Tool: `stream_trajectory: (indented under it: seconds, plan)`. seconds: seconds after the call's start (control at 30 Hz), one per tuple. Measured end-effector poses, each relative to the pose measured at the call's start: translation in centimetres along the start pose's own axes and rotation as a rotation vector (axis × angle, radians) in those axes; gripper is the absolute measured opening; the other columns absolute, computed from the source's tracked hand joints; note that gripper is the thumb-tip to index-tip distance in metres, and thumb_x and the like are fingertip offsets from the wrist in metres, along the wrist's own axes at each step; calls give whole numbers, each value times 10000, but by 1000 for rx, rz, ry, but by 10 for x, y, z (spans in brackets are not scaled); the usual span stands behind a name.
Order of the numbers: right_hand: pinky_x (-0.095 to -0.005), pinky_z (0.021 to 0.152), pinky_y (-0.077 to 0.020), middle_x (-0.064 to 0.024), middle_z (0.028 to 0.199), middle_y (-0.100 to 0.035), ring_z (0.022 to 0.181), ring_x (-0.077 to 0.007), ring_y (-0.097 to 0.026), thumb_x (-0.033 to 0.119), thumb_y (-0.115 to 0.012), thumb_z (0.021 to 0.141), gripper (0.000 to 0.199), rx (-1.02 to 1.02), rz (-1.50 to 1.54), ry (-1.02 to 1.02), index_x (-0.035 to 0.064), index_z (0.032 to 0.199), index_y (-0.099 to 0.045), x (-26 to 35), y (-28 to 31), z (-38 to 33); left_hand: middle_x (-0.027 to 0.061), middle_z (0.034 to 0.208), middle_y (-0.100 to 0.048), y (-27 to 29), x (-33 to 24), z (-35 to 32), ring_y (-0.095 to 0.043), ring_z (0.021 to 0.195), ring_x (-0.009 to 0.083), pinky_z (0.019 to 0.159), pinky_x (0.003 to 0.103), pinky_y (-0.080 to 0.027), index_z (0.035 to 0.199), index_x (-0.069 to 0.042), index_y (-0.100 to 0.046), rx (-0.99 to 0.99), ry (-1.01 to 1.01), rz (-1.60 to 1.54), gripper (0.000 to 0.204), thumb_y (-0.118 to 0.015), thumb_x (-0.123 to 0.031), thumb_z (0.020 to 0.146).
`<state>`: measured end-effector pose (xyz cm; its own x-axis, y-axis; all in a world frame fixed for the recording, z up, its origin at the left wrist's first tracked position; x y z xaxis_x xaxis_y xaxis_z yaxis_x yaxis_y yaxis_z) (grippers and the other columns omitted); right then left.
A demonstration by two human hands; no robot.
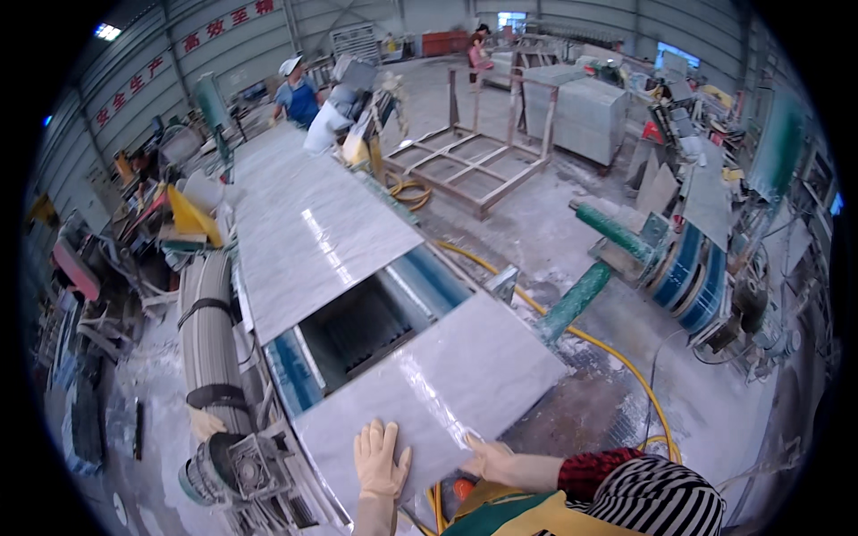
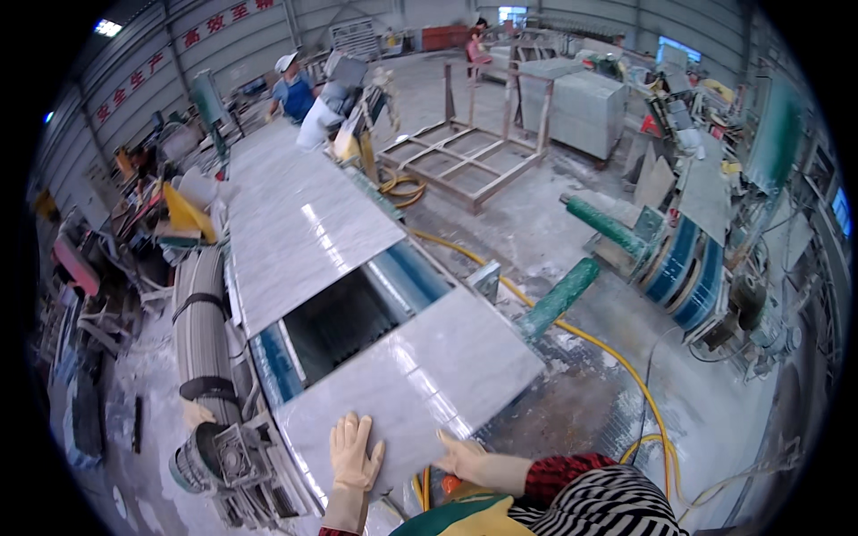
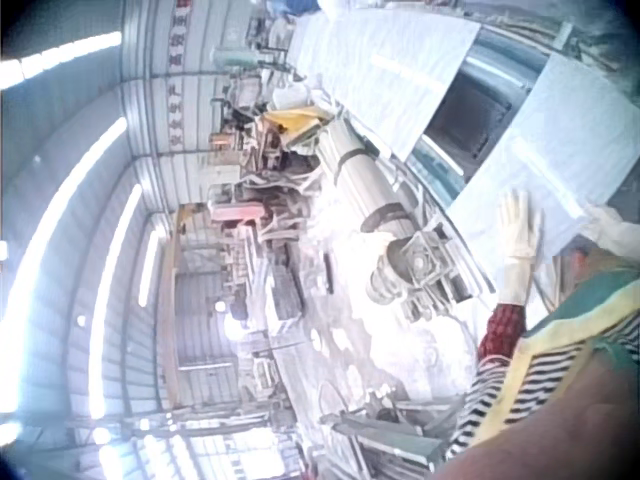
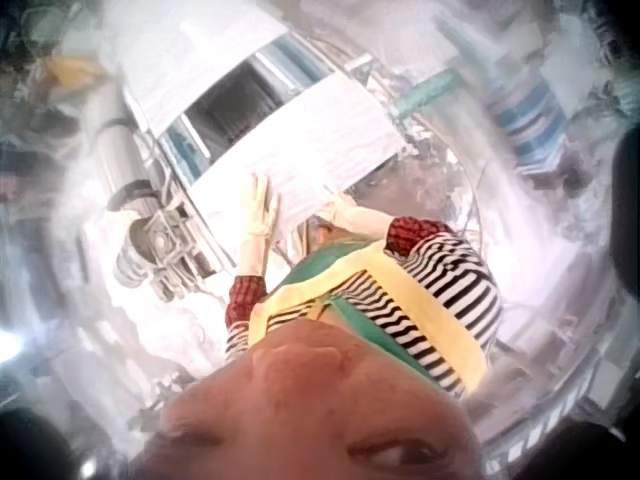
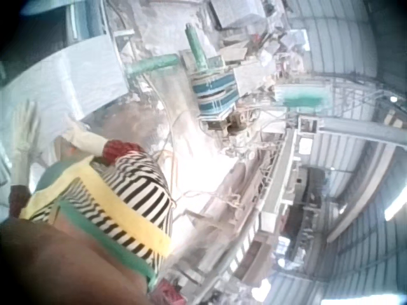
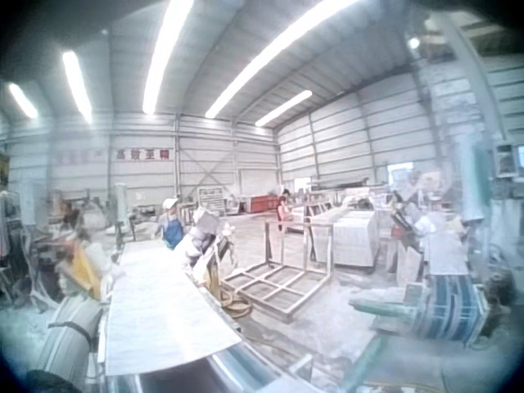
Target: The person feeds large stone slabs through a polishing machine, guiding them with gloved hands along rollers. After polishing, the person lifts and moves the slab to a stacking area. The process is repeated with multiple slabs.
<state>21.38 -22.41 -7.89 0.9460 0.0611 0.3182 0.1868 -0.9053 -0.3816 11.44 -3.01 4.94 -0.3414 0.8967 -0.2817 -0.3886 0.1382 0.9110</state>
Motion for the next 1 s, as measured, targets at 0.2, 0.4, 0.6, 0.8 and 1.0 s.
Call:
stream_trajectory:
  seconds: [0.2, 0.4, 0.6, 0.8, 1.0]
  plan:
    - [-468, 1283, -396, -273, 1591, -457, 1507, -358, -461, 354, -478, 1163, 636, 282, 137, 0, -102, 1570, -303, -20, 35, -1, 207, 1462, -582, -21, 55, 78, -565, 1324, 403, 1126, 517, -416, 1399, -110, -612, 75, -100, 62, 543, -722, -344, 922]
    - [-475, 1270, -417, -282, 1639, -397, 1509, -352, -462, 363, -514, 1152, 619, 294, -76, -112, -62, 1570, -349, -27, 28, 2, 222, 1241, -703, -63, 138, 110, -690, 1069, 377, 979, 435, -532, 1217, -63, -703, 498, 170, -143, 501, -757, -485, 953]
    - [-506, 1248, -441, -219, 1716, -290, 1484, -372, -483, 351, -612, 1092, 704, 311, 54, -339, 37, 1649, -317, -67, 76, 103, 220, 816, -713, 31, 70, 95, -688, 811, 407, 757, 457, -536, 823, -21, -706, 403, 357, -164, 674, -867, -673, 768]
    - [-467, 1235, -416, -118, 1673, -373, 1484, -308, -465, 332, -577, 1064, 679, 362, -110, -419, 69, 1644, -341, -44, 86, 19, 148, 691, -648, 84, 36, 52, -581, 617, 228, 617, 393, -476, 904, 36, -757, 150, 398, -293, 535, -967, -434, 756]
    - [-430, 1084, -554, -164, 1456, -666, 1284, -291, -677, 192, -765, 946, 630, 356, -457, 85, 1, 1511, -564, 93, 105, -19, 106, 667, -618, 128, -43, 85, -539, 596, 180, 590, 350, -450, 905, 59, -760, -123, 373, -321, 476, -982, -338, 765]
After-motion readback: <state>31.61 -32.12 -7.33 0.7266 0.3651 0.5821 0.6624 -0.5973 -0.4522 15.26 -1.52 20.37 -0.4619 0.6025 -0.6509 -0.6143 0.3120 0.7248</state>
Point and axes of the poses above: each hand's wrist, its own z-axis towards the middle knuckle, its own y-axis out of the back of the hand, x = y × z, the point moved 9 cm from there along z, towards the middle knuckle
